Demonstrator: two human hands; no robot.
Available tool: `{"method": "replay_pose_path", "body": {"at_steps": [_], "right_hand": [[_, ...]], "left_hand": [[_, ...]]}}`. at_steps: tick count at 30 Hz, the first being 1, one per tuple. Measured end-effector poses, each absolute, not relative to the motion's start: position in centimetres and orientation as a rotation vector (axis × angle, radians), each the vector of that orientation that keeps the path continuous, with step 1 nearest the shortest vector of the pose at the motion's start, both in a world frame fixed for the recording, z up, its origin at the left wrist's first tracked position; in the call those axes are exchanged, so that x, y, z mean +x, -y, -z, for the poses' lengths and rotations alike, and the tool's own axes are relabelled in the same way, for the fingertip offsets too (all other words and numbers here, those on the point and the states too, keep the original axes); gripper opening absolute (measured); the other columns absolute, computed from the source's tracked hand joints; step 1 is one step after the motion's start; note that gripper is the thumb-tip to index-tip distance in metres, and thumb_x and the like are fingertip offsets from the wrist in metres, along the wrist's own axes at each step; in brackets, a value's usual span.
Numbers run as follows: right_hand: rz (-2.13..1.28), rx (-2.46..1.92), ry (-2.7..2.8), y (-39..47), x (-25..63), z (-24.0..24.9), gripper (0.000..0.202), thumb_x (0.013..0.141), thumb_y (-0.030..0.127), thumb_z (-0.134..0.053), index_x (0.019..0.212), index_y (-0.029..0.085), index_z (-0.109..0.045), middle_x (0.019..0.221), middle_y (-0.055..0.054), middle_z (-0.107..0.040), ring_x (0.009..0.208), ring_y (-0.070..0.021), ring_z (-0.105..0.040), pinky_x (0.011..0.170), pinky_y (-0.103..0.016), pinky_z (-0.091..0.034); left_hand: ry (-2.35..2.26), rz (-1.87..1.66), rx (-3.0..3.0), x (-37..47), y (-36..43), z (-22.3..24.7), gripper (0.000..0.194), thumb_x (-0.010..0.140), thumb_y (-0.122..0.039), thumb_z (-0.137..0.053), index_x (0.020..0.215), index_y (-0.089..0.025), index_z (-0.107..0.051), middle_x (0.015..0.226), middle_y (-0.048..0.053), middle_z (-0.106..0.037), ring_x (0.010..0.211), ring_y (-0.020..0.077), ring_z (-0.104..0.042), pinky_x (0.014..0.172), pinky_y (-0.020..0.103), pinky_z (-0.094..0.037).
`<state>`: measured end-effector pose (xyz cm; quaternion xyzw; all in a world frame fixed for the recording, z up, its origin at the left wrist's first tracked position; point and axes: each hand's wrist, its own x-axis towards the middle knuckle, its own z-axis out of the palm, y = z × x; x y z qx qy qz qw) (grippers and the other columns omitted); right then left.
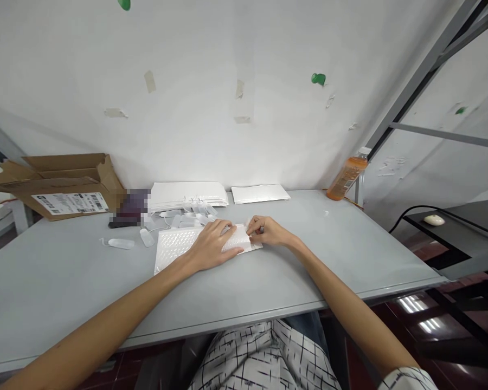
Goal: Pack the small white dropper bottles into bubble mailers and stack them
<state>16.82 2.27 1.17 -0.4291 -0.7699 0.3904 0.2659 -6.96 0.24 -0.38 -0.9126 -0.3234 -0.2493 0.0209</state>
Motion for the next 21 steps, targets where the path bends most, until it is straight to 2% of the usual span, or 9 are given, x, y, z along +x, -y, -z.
{"method": "replay_pose_path", "body": {"at_steps": [11, 17, 21], "right_hand": [[-1.083, -1.115, 2.06, -2.0, 16.6, -1.7, 0.012, 0.073, 0.025, -0.07, 0.079, 0.022, -0.08, 0.082, -0.002, -0.056, 0.068, -0.0116, -0.048, 0.061, -0.025, -0.038], [-1.13, -1.167, 2.145, -1.7, 17.3, -3.2, 0.018, 0.069, 0.028, -0.076, 0.085, 0.02, -0.079, 0.083, -0.002, -0.062, 0.069, -0.0122, -0.052, 0.064, -0.027, -0.042], [-1.152, -1.187, 2.154, -1.4, 17.9, -4.3, 0.02, 0.072, 0.031, -0.075, 0.088, 0.019, -0.078, 0.086, -0.003, -0.065, 0.07, -0.0129, -0.054, 0.065, -0.027, -0.042]], "left_hand": [[1.024, 0.778, -2.836, -6.9, -0.2, 0.5, 0.048, 0.093, -0.053, -0.05, 0.122, -0.016, -0.06, 0.118, 0.014, -0.059, 0.107, 0.029, -0.053, 0.092, 0.045, -0.045], [1.037, 0.772, -2.851, -7.0, -0.3, 0.6, 0.049, 0.093, -0.054, -0.05, 0.124, -0.017, -0.06, 0.118, 0.014, -0.058, 0.107, 0.0293, -0.053, 0.092, 0.046, -0.045], [1.032, 0.757, -2.846, -7.0, -0.3, 0.5, 0.049, 0.093, -0.054, -0.05, 0.123, -0.017, -0.06, 0.117, 0.013, -0.059, 0.106, 0.0285, -0.053, 0.091, 0.045, -0.045]]}}
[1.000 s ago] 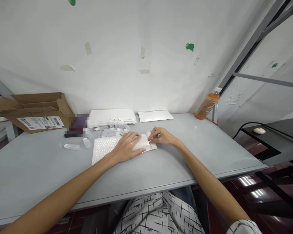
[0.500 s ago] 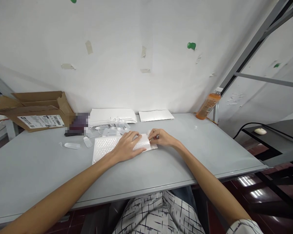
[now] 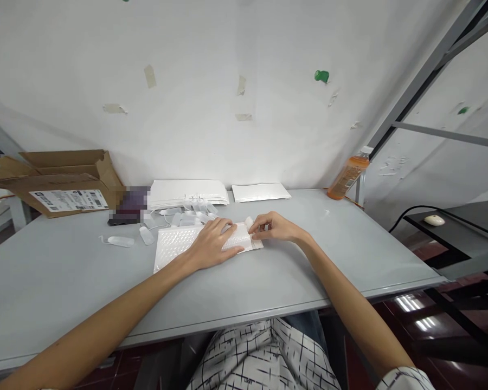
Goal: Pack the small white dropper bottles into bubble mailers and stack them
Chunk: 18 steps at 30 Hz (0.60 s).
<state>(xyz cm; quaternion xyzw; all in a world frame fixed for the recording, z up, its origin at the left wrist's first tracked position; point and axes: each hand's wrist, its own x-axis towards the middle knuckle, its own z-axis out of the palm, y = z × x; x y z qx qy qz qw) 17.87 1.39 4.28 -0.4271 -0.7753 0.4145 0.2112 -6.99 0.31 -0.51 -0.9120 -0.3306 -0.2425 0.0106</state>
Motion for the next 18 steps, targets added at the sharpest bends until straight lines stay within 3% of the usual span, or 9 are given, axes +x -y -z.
{"method": "replay_pose_path", "body": {"at_steps": [6, 14, 18], "right_hand": [[-1.166, -1.151, 2.146, -1.2, 17.8, -4.4, 0.016, 0.078, 0.03, -0.067, 0.084, 0.018, -0.077, 0.086, -0.005, -0.07, 0.075, -0.015, -0.054, 0.066, -0.028, -0.041], [-1.112, -1.17, 2.107, -1.6, 16.2, -2.4, 0.011, 0.07, 0.016, -0.061, 0.071, 0.016, -0.072, 0.073, 0.0, -0.063, 0.064, -0.0112, -0.047, 0.059, -0.025, -0.036], [-1.109, -1.212, 2.057, -1.8, 16.8, -2.9, 0.011, 0.07, 0.026, -0.068, 0.072, 0.016, -0.072, 0.074, -0.002, -0.065, 0.065, -0.0117, -0.049, 0.06, -0.026, -0.038]], "left_hand": [[1.04, 0.766, -2.854, -7.0, -0.3, 0.5, 0.05, 0.093, -0.054, -0.05, 0.124, -0.016, -0.06, 0.118, 0.014, -0.058, 0.106, 0.0293, -0.053, 0.091, 0.046, -0.045], [1.034, 0.777, -2.848, -6.9, -0.3, 0.7, 0.051, 0.093, -0.055, -0.048, 0.124, -0.017, -0.06, 0.119, 0.014, -0.058, 0.107, 0.0292, -0.052, 0.091, 0.045, -0.045], [1.035, 0.762, -2.84, -6.9, -0.3, 0.6, 0.05, 0.093, -0.055, -0.048, 0.123, -0.016, -0.06, 0.119, 0.015, -0.058, 0.108, 0.0298, -0.052, 0.091, 0.046, -0.045]]}}
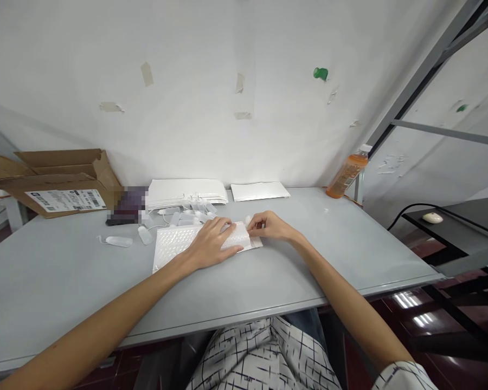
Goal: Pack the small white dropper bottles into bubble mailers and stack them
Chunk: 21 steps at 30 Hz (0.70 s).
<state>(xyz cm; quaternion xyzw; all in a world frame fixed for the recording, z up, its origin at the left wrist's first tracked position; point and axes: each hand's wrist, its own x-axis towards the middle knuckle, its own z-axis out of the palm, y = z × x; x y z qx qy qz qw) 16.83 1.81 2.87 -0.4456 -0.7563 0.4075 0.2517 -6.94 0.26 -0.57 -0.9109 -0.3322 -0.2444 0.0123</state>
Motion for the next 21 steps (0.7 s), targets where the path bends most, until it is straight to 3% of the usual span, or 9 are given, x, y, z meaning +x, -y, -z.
{"method": "replay_pose_path", "body": {"at_steps": [3, 9, 15, 21], "right_hand": [[-1.084, -1.327, 1.943, -1.9, 18.0, -3.7, 0.022, 0.074, 0.038, -0.069, 0.074, 0.015, -0.072, 0.073, -0.002, -0.065, 0.06, -0.0108, -0.051, 0.057, -0.026, -0.039], [-1.204, -1.629, 1.868, -1.6, 18.4, -4.2, 0.03, 0.078, 0.041, -0.069, 0.066, 0.014, -0.065, 0.069, -0.005, -0.068, 0.046, -0.011, -0.057, 0.045, -0.025, -0.034], [-1.417, -1.354, 1.864, -1.3, 17.5, -4.2, 0.025, 0.083, 0.038, -0.064, 0.082, 0.013, -0.07, 0.079, -0.007, -0.071, 0.052, -0.0113, -0.062, 0.045, -0.022, -0.036], [-1.38, -1.252, 1.917, -1.3, 16.9, -3.7, 0.021, 0.079, 0.034, -0.068, 0.09, 0.016, -0.069, 0.085, -0.003, -0.066, 0.057, -0.0093, -0.059, 0.045, -0.021, -0.039]], "left_hand": [[1.041, 0.738, -2.832, -6.9, -0.2, 0.4, 0.051, 0.094, -0.055, -0.048, 0.123, -0.015, -0.059, 0.119, 0.015, -0.058, 0.108, 0.0298, -0.052, 0.092, 0.046, -0.045], [1.051, 0.666, -2.829, -6.9, 0.0, 0.2, 0.056, 0.094, -0.058, -0.045, 0.126, -0.013, -0.056, 0.126, 0.017, -0.055, 0.113, 0.0308, -0.05, 0.096, 0.046, -0.043], [1.01, 0.612, -2.844, -6.9, 0.1, 0.2, 0.042, 0.101, -0.032, -0.031, 0.128, -0.011, -0.055, 0.129, 0.018, -0.053, 0.119, 0.0304, -0.048, 0.098, 0.048, -0.041], [0.974, 0.555, -2.812, -6.9, 0.2, 0.2, 0.042, 0.099, -0.029, -0.032, 0.128, -0.008, -0.054, 0.129, 0.019, -0.053, 0.119, 0.0307, -0.048, 0.1, 0.047, -0.041]]}}
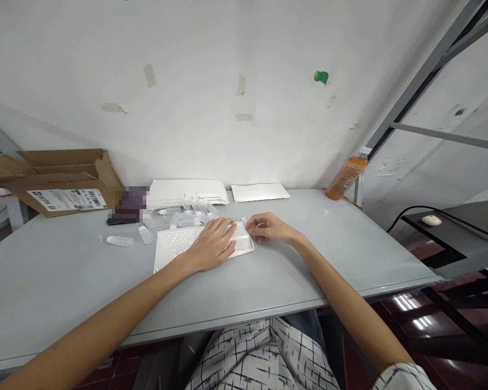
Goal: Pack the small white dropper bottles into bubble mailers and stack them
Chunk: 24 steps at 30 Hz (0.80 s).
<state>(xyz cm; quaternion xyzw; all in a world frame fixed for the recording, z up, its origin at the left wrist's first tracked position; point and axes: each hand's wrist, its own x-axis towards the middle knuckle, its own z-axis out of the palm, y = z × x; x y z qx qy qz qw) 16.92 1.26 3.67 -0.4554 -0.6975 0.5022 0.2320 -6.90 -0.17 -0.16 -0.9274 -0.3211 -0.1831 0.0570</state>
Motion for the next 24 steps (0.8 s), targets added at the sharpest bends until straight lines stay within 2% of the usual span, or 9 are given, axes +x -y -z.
{"method": "replay_pose_path", "body": {"at_steps": [2, 6, 10, 13, 17, 21, 24], "right_hand": [[-1.352, -1.268, 1.9, -1.2, 16.7, -3.7, 0.023, 0.081, 0.038, -0.067, 0.089, 0.017, -0.067, 0.087, -0.004, -0.066, 0.058, -0.0098, -0.06, 0.045, -0.021, -0.04], [-1.3, -1.323, 1.872, -1.1, 16.7, -3.7, 0.028, 0.081, 0.044, -0.067, 0.092, 0.018, -0.064, 0.084, -0.003, -0.066, 0.054, -0.0108, -0.061, 0.043, -0.021, -0.04], [-1.174, -1.391, 1.848, -1.6, 17.2, -3.2, 0.029, 0.078, 0.035, -0.07, 0.101, 0.019, -0.063, 0.088, -0.004, -0.067, 0.058, -0.0115, -0.061, 0.044, -0.021, -0.04], [-0.877, -1.494, 1.826, -2.6, 17.3, -2.9, 0.028, 0.078, 0.033, -0.07, 0.102, 0.02, -0.065, 0.095, -0.005, -0.069, 0.07, -0.0141, -0.064, 0.057, -0.024, -0.046], [-0.574, -1.45, 1.985, -4.3, 15.4, -3.5, 0.014, 0.082, 0.032, -0.067, 0.087, 0.02, -0.07, 0.094, -0.003, -0.073, 0.082, -0.0157, -0.065, 0.075, -0.027, -0.048], [-0.564, -1.45, 2.281, -6.0, 10.9, -4.9, 0.014, 0.081, 0.033, -0.067, 0.078, 0.02, -0.071, 0.084, -0.001, -0.074, 0.082, -0.0164, -0.065, 0.07, -0.025, -0.044], [-0.509, -1.559, 2.478, -7.0, 7.5, -5.4, 0.014, 0.077, 0.034, -0.071, 0.079, 0.02, -0.072, 0.088, -0.003, -0.075, 0.084, -0.0192, -0.066, 0.068, -0.027, -0.043]], "left_hand": [[0.974, 0.571, -2.803, -6.9, 0.2, 0.3, 0.046, 0.099, -0.039, -0.036, 0.13, -0.009, -0.053, 0.131, 0.019, -0.053, 0.12, 0.032, -0.048, 0.1, 0.049, -0.041], [0.965, 0.655, -2.77, -6.9, 0.1, 0.5, 0.072, 0.086, -0.063, -0.055, 0.133, -0.009, -0.051, 0.13, 0.021, -0.054, 0.117, 0.0352, -0.049, 0.098, 0.051, -0.042], [0.907, 0.701, -2.721, -6.8, 0.2, 0.4, 0.06, 0.09, -0.052, -0.054, 0.129, -0.008, -0.055, 0.122, 0.02, -0.059, 0.11, 0.0332, -0.053, 0.093, 0.049, -0.044], [0.864, 0.7, -2.696, -6.7, 0.5, 0.1, 0.053, 0.091, -0.049, -0.053, 0.124, -0.007, -0.058, 0.119, 0.019, -0.061, 0.106, 0.0321, -0.055, 0.09, 0.046, -0.045], [0.862, 0.668, -2.729, -6.5, 1.1, 0.1, 0.053, 0.091, -0.052, -0.053, 0.121, -0.009, -0.06, 0.117, 0.018, -0.062, 0.103, 0.0309, -0.055, 0.088, 0.045, -0.045], [0.891, 0.701, -2.769, -6.3, 1.3, 0.4, 0.066, 0.086, -0.063, -0.056, 0.124, -0.01, -0.059, 0.115, 0.017, -0.062, 0.106, 0.0321, -0.055, 0.091, 0.047, -0.044], [0.882, 0.737, -2.777, -6.3, 1.1, 0.5, 0.059, 0.09, -0.059, -0.052, 0.122, -0.01, -0.06, 0.113, 0.016, -0.063, 0.109, 0.031, -0.055, 0.095, 0.047, -0.044]]}}
